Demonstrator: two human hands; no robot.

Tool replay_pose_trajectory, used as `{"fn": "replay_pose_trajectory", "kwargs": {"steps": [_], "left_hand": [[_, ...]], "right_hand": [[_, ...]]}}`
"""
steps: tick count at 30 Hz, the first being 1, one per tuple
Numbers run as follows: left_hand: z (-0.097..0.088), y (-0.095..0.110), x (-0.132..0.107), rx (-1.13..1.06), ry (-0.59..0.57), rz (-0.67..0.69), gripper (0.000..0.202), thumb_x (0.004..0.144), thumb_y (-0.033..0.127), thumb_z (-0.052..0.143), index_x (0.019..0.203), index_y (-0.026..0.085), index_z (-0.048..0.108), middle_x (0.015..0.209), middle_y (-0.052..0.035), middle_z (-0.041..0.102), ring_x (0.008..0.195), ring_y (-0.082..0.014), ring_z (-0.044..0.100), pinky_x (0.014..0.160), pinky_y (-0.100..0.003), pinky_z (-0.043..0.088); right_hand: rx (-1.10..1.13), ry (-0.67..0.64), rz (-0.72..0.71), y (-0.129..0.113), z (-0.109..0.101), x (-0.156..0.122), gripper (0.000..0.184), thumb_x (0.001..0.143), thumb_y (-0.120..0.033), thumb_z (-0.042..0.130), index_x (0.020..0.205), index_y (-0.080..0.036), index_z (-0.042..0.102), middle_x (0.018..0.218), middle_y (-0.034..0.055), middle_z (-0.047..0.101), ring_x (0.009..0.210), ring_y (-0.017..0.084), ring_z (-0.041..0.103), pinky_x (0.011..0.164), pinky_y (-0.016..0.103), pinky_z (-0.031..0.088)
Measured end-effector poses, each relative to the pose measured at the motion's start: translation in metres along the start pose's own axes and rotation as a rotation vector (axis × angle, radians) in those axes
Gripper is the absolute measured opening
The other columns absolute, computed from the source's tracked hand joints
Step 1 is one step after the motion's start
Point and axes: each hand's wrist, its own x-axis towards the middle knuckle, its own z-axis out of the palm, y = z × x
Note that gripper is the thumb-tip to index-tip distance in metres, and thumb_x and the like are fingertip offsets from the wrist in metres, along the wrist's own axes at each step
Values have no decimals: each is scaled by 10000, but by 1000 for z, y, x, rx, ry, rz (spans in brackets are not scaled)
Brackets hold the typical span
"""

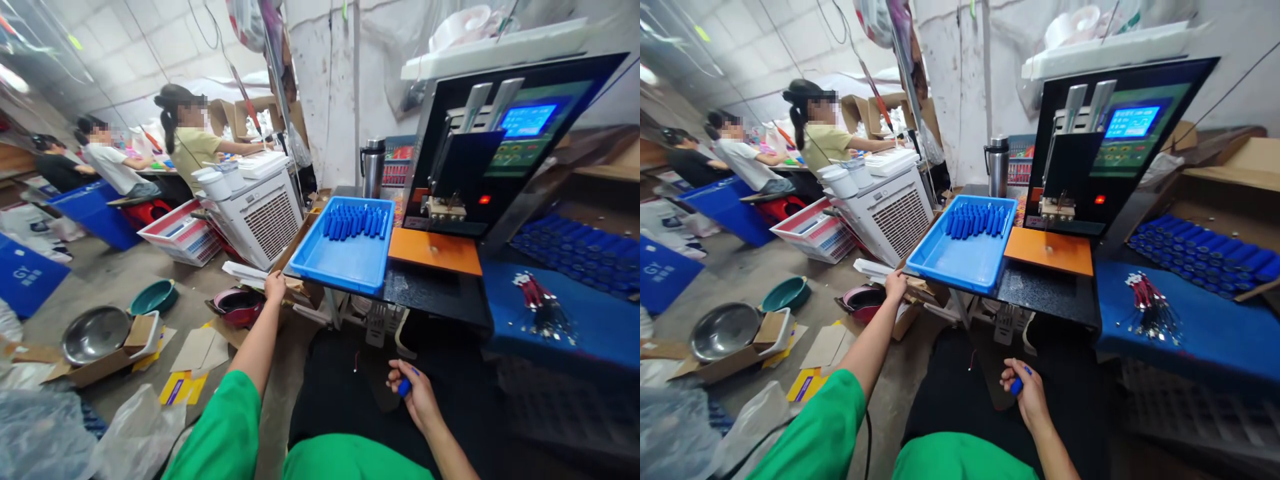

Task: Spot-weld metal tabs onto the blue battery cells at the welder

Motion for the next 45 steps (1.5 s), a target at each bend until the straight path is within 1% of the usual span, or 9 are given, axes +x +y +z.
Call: {"fn": "replay_pose_trajectory", "kwargs": {"steps": [4, 8, 11, 13, 17, 23, 31, 40, 45], "left_hand": [[-2, -3, -16, 138, 5, -40, 260, 798, 185, 580, 542, 148, 550, 512, -21, 500, 686, -186, 522, 692, -301, 385], [20, -20, -89, 158, -78, 82, 371, 862, 266, 553, 510, 163, 501, 521, -10, 470, 678, -162, 494, 684, -271, 378], [34, -23, -176, -110, -398, 234, 67, 778, 220, 668, 754, 163, 695, 775, -50, 650, 819, -184, 575, 811, -270, 427], [37, -19, -231, -322, -616, 187, 131, 696, 184, 750, 827, 190, 739, 869, -73, 678, 895, -206, 603, 869, -280, 450], [54, -10, -292, -441, -836, 192, 147, 728, 175, 730, 870, 208, 748, 893, -78, 679, 892, -205, 609, 878, -321, 473], [79, -18, -299, -394, -887, 415, 143, 875, 227, 578, 950, 188, 694, 939, -71, 675, 908, -180, 621, 859, -334, 490], [79, -23, -304, -431, -910, 164, 157, 875, 295, 609, 919, 169, 691, 899, -60, 695, 854, -173, 652, 806, -309, 518], [80, -21, -310, -268, -730, 531, 208, 847, 252, 635, 1042, 197, 677, 1158, -117, 602, 1090, -235, 589, 868, -384, 528], [83, -24, -313, -265, -846, 534, 258, 863, 268, 623, 1111, 198, 643, 1021, -80, 677, 932, -195, 643, 828, -349, 528]], "right_hand": [[114, 7, -1, -7, 0, 5, 410, 605, -505, 824, 759, -142, 712, 561, 4, 648, 473, 125, 589, 572, 280, 542], [226, 9, 56, -19, -4, 16, 433, 747, -573, 691, 753, -139, 696, 651, 51, 691, 579, 175, 664, 613, 319, 554], [315, 1, 72, -24, -10, 26, 424, 832, -559, 610, 769, -147, 690, 711, 67, 710, 647, 182, 675, 714, 375, 572], [323, 14, 72, -24, -12, 29, 431, 845, -556, 598, 752, -146, 694, 722, 75, 713, 669, 184, 670, 712, 373, 575], [271, 43, 61, -22, -13, 28, 486, 829, -585, 603, 694, -131, 713, 705, 81, 709, 673, 172, 657, 657, 294, 556], [133, 94, 86, -19, -17, 29, 635, 787, -708, 547, 617, -120, 717, 598, 82, 671, 570, 133, 598, 542, 225, 458], [66, 79, 109, -15, -19, 33, 723, 736, -792, 505, 596, -114, 716, 517, 64, 609, 493, 121, 522, 495, 245, 402], [3, 107, 94, -12, -18, 30, 727, 757, -798, 462, 611, -131, 713, 541, 80, 644, 524, 144, 545, 539, 267, 417], [0, 85, 100, -12, -18, 28, 724, 770, -796, 441, 621, -136, 699, 553, 82, 644, 547, 162, 575, 540, 274, 428]]}}
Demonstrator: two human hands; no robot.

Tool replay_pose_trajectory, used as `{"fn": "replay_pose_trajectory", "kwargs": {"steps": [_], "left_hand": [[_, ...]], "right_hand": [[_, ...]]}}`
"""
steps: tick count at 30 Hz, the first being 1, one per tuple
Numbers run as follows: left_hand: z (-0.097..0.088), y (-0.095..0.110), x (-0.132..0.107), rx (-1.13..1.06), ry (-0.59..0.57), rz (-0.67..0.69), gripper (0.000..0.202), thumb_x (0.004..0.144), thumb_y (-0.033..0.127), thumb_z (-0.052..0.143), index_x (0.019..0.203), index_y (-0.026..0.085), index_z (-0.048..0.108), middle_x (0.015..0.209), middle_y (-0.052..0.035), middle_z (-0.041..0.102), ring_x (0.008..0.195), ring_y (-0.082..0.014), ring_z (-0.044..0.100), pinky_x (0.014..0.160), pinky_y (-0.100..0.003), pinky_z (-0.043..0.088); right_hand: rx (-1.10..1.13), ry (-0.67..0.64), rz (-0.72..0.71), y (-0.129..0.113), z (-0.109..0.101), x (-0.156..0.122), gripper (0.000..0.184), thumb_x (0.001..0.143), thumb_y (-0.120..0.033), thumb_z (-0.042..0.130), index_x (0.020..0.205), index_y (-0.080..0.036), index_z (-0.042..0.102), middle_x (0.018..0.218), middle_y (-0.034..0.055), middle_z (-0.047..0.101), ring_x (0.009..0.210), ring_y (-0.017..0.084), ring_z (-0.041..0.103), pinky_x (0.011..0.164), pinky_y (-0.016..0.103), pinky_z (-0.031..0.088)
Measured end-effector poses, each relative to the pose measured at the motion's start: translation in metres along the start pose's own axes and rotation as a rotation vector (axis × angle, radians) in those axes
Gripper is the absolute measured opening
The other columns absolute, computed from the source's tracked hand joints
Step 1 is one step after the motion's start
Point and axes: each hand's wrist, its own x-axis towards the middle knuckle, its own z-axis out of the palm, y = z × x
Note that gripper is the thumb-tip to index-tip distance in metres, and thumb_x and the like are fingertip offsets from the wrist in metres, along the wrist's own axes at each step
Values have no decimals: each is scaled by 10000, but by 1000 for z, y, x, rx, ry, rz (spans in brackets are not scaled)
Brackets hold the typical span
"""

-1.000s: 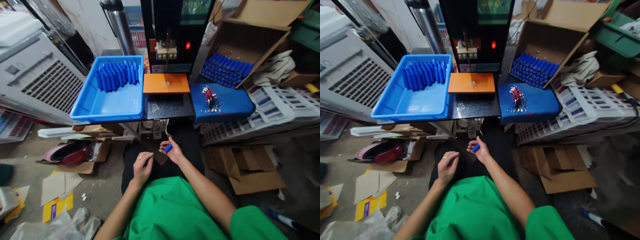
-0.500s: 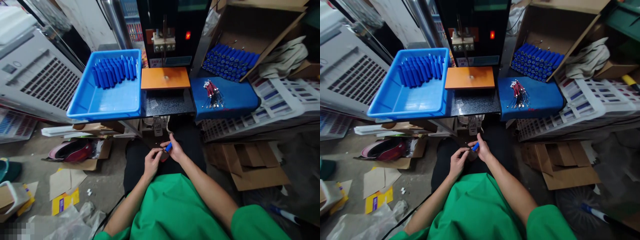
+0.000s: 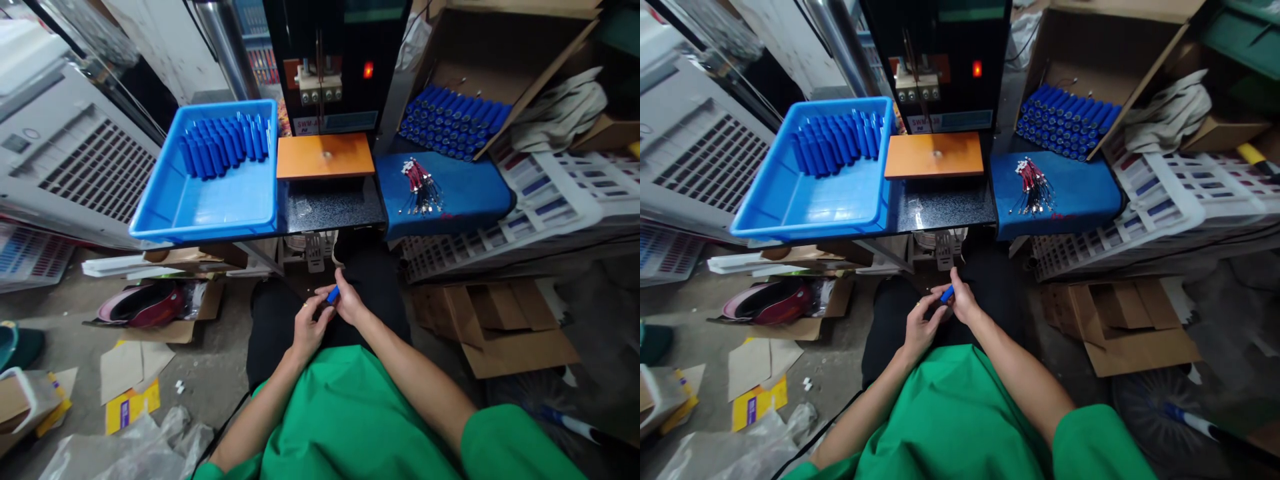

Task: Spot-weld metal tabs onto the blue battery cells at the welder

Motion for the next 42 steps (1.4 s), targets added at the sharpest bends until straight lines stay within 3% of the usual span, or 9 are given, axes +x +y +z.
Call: {"fn": "replay_pose_trajectory", "kwargs": {"steps": [6, 9, 12, 15, 18, 22, 27, 33, 42], "left_hand": [[-3, 4, 1, 90, 32, -56, 257, 877, 303, 605, 1102, 187, 647, 820, -34, 642, 701, -137, 574, 694, -281, 494], [-9, 7, 3, 126, 26, -32, 249, 880, 316, 598, 1079, 175, 649, 789, -25, 618, 693, -134, 566, 687, -273, 482], [-15, 8, 4, 167, -22, -35, 247, 881, 332, 598, 1062, 173, 653, 734, -5, 574, 663, -126, 547, 661, -259, 466], [-23, 9, 5, 180, -20, -49, 258, 882, 339, 600, 1075, 177, 653, 713, 8, 548, 655, -121, 532, 644, -247, 453], [-33, 10, 6, 167, -17, -54, 250, 883, 338, 599, 1071, 186, 662, 715, 7, 555, 650, -120, 530, 633, -243, 451], [-46, 13, 8, 114, -192, 10, 245, 891, 305, 587, 1099, 200, 659, 823, -32, 627, 739, -140, 579, 698, -264, 478], [-53, 15, 9, 42, -359, 14, 225, 893, 292, 583, 1076, 197, 674, 820, -43, 640, 749, -146, 585, 705, -271, 474], [-48, 13, 6, 63, -269, -60, 270, 862, 293, 622, 1114, 198, 633, 801, -15, 617, 715, -133, 557, 676, -255, 456], [-38, 18, -6, 145, -95, -54, 118, 855, 299, 629, 853, 181, 618, 686, 20, 491, 629, -116, 480, 587, -234, 385]], "right_hand": [[-18, -135, 53, 2, 4, -3, 627, 750, -738, 514, 655, -135, 659, 556, 57, 615, 507, 156, 540, 515, 279, 416], [-118, -34, -120, 5, 5, -4, 409, 708, -561, 666, 674, -156, 629, 628, 26, 622, 579, 148, 553, 571, 268, 424], [-424, 3, -345, 5, 5, -7, 277, 790, -424, 594, 684, -171, 626, 669, 14, 616, 674, 158, 569, 668, 279, 437], [-636, -169, -521, 1, 2, -15, 267, 866, -273, 421, 829, -172, 665, 834, 39, 666, 835, 177, 606, 799, 303, 451], [-742, -387, -614, -1, 1, -24, 345, 780, -134, 432, 1049, -172, 644, 1049, 62, 663, 999, 189, 597, 914, 324, 445], [-935, -461, -656, 3, 1, -30, 446, 695, -71, 525, 1120, -178, 607, 1085, 66, 640, 1022, 204, 589, 927, 330, 449], [-1026, -474, -592, 8, 1, -30, 268, 706, -52, 541, 915, -193, 634, 906, 19, 646, 864, 173, 608, 826, 288, 474], [-1050, -420, -631, 9, -3, -25, 227, 767, -59, 532, 900, -182, 668, 972, 43, 625, 886, 168, 616, 822, 282, 480], [-957, -471, -718, 11, -4, -22, 355, 826, -66, 528, 1094, -232, 691, 1096, 56, 631, 1012, 173, 615, 893, 311, 488]]}}
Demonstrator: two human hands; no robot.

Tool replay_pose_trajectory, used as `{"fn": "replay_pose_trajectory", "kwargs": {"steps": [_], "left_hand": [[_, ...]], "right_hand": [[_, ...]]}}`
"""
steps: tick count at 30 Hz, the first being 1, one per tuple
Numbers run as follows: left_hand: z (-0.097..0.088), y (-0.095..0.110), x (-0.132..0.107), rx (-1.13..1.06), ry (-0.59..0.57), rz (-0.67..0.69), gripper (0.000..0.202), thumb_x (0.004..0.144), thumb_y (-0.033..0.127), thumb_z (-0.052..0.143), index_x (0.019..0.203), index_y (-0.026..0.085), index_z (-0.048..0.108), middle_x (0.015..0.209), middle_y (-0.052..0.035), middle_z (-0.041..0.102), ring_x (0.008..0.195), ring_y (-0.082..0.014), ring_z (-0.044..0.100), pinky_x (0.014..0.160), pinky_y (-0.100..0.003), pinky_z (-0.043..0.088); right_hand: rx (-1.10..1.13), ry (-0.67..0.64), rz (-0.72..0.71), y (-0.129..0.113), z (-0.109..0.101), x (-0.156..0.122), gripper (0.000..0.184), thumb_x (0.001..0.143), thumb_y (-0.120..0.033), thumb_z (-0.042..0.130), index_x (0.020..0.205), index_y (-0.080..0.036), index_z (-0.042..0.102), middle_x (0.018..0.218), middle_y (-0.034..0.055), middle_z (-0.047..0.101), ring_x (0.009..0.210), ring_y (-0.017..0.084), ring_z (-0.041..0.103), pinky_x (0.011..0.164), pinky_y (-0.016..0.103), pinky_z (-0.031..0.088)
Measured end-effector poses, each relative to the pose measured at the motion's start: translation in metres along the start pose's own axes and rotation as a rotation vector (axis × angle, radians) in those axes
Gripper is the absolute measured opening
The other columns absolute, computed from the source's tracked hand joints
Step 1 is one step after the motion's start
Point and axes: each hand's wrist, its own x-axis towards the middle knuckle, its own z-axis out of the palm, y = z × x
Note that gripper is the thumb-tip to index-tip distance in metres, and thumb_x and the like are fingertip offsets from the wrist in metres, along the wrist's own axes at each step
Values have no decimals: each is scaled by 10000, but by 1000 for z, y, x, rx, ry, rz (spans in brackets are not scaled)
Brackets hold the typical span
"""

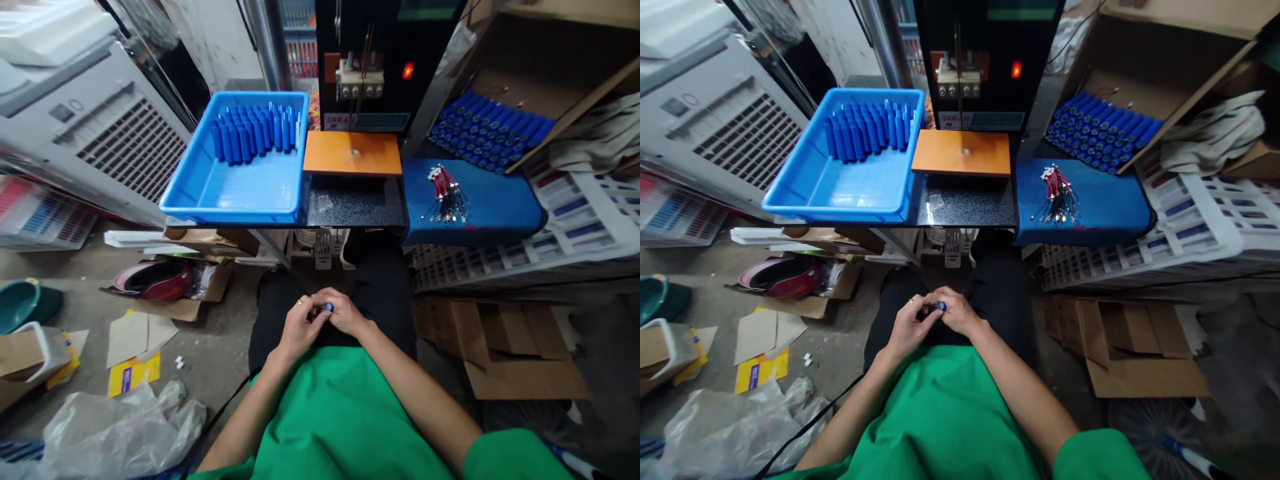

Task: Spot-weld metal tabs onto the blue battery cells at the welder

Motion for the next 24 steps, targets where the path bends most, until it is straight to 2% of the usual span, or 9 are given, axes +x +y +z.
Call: {"fn": "replay_pose_trajectory", "kwargs": {"steps": [5, 9, 14, 18, 20, 24], "left_hand": [[-1, -1, -2, -13, 1, 19, 147, 859, 309, 634, 933, 192, 682, 644, 22, 512, 574, -105, 475, 544, -225, 381], [-2, -6, -3, -15, 21, 5, 168, 865, 338, 630, 881, 196, 719, 584, 25, 515, 524, -97, 478, 512, -221, 379], [-3, -8, -4, 6, 38, 28, 142, 856, 324, 642, 866, 210, 726, 626, 7, 595, 552, -106, 529, 551, -225, 426], [-1, -9, -4, -37, 52, -67, 161, 820, 348, 678, 778, 200, 724, 596, 8, 605, 522, -104, 507, 521, -222, 407], [-3, -11, -3, -100, 10, -153, 203, 797, 377, 693, 741, 184, 720, 573, 8, 598, 494, -99, 478, 483, -218, 379], [-11, -14, 2, -224, -189, -265, 263, 780, 398, 693, 694, 149, 690, 517, 24, 532, 445, -77, 394, 425, -206, 300]], "right_hand": [[-24, -2, 12, 3, 3, 0, 297, 847, -122, 563, 1096, -214, 695, 1094, 83, 663, 1010, 199, 639, 893, 344, 507], [-72, 16, 29, 5, 7, 0, 324, 855, -134, 555, 1158, -174, 663, 1115, 117, 667, 1017, 218, 643, 890, 358, 517], [-176, -1, 7, 4, 6, 3, 313, 866, -131, 531, 1151, -159, 657, 1103, 120, 671, 994, 215, 644, 863, 331, 511], [-310, -45, -6, 1, 3, 3, 280, 898, -167, 512, 1137, -153, 657, 1073, 120, 671, 964, 218, 634, 833, 316, 494], [-368, -91, 3, -1, 2, 2, 279, 912, -197, 510, 1153, -165, 648, 1067, 107, 668, 958, 211, 629, 824, 302, 482], [-465, -205, 38, -2, 2, 0, 262, 917, -199, 493, 1126, -185, 649, 1022, 83, 663, 904, 200, 625, 757, 279, 456]]}}
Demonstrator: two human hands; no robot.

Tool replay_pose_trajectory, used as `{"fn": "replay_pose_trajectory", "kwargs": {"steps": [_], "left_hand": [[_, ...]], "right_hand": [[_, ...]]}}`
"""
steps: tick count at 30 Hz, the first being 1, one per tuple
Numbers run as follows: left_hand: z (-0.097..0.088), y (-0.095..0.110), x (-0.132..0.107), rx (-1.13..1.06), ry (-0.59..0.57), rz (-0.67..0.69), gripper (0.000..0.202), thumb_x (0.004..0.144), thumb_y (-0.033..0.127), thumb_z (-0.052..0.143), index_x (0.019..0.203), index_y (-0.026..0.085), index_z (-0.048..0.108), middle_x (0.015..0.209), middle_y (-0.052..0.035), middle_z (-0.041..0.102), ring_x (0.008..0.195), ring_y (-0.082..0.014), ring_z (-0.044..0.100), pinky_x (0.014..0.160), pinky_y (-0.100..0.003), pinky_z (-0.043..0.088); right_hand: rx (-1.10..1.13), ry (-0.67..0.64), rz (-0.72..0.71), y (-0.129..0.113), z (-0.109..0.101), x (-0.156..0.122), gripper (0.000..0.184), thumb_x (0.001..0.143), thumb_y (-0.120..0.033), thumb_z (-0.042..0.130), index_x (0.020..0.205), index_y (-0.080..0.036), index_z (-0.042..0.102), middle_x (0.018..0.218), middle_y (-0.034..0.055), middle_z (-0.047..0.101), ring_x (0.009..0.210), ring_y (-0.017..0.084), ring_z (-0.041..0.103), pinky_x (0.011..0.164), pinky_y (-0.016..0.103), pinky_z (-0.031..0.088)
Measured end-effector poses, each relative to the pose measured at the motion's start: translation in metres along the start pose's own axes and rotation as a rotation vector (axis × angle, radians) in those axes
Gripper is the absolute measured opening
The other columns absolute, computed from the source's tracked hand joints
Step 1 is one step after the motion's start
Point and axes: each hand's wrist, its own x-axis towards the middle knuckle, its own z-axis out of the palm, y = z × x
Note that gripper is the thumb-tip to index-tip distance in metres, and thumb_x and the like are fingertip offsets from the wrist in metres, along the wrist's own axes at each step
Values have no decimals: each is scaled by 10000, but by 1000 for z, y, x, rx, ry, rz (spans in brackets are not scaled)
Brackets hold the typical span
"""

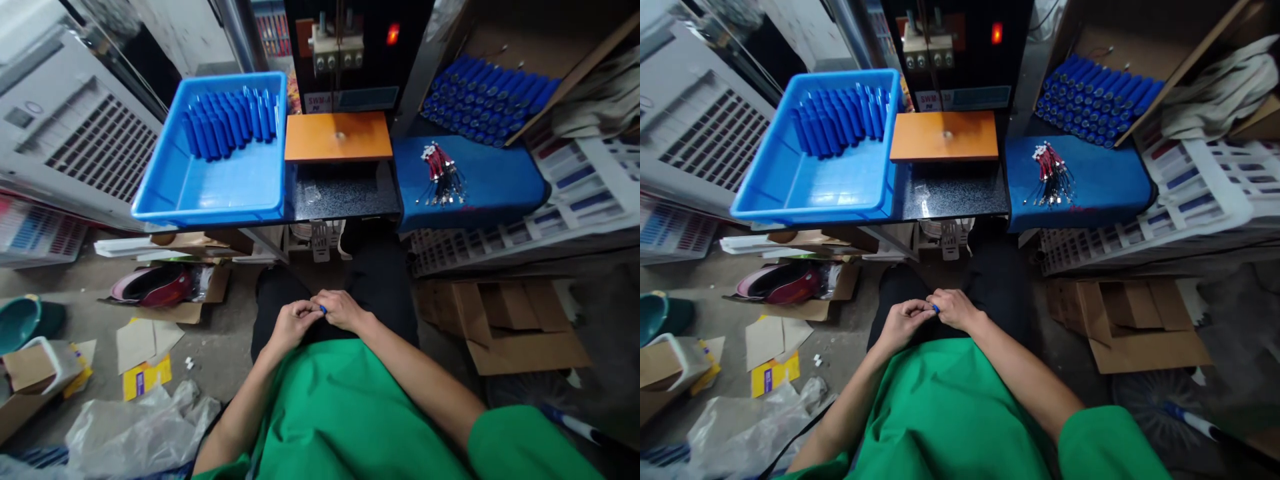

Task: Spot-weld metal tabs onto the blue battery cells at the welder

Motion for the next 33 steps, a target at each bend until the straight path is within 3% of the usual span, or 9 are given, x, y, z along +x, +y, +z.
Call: {"fn": "replay_pose_trajectory", "kwargs": {"steps": [6, 13, 22, 33], "left_hand": [[-3, -1, -1, -68, -166, -29, 273, 827, 389, 633, 693, 152, 612, 565, 28, 504, 504, -83, 398, 469, -202, 313], [12, -6, -9, -167, -82, -102, 319, 805, 450, 643, 730, 152, 558, 598, 35, 487, 527, -81, 397, 489, -201, 333], [18, -6, -18, -267, -25, -136, 344, 784, 472, 665, 722, 158, 540, 565, 53, 449, 491, -66, 362, 466, -198, 322], [24, -12, -24, -342, 30, -195, 367, 734, 474, 719, 713, 149, 552, 570, 56, 429, 509, -61, 339, 486, -195, 306]], "right_hand": [[-53, -86, 22, -1, 4, -3, 198, 901, -209, 509, 1024, -201, 663, 937, 63, 659, 791, 182, 623, 668, 259, 412], [-86, -91, 120, -8, 2, -6, 245, 897, -224, 506, 1101, -198, 638, 1028, 89, 668, 838, 209, 645, 708, 283, 438], [-153, -123, 191, -18, 5, -8, 326, 910, -213, 490, 1220, -153, 571, 1097, 146, 651, 892, 246, 662, 776, 319, 473], [-328, -196, 242, -31, -1, -10, 408, 985, -255, 326, 1327, -91, 473, 1164, 201, 616, 969, 251, 654, 783, 320, 498]]}}
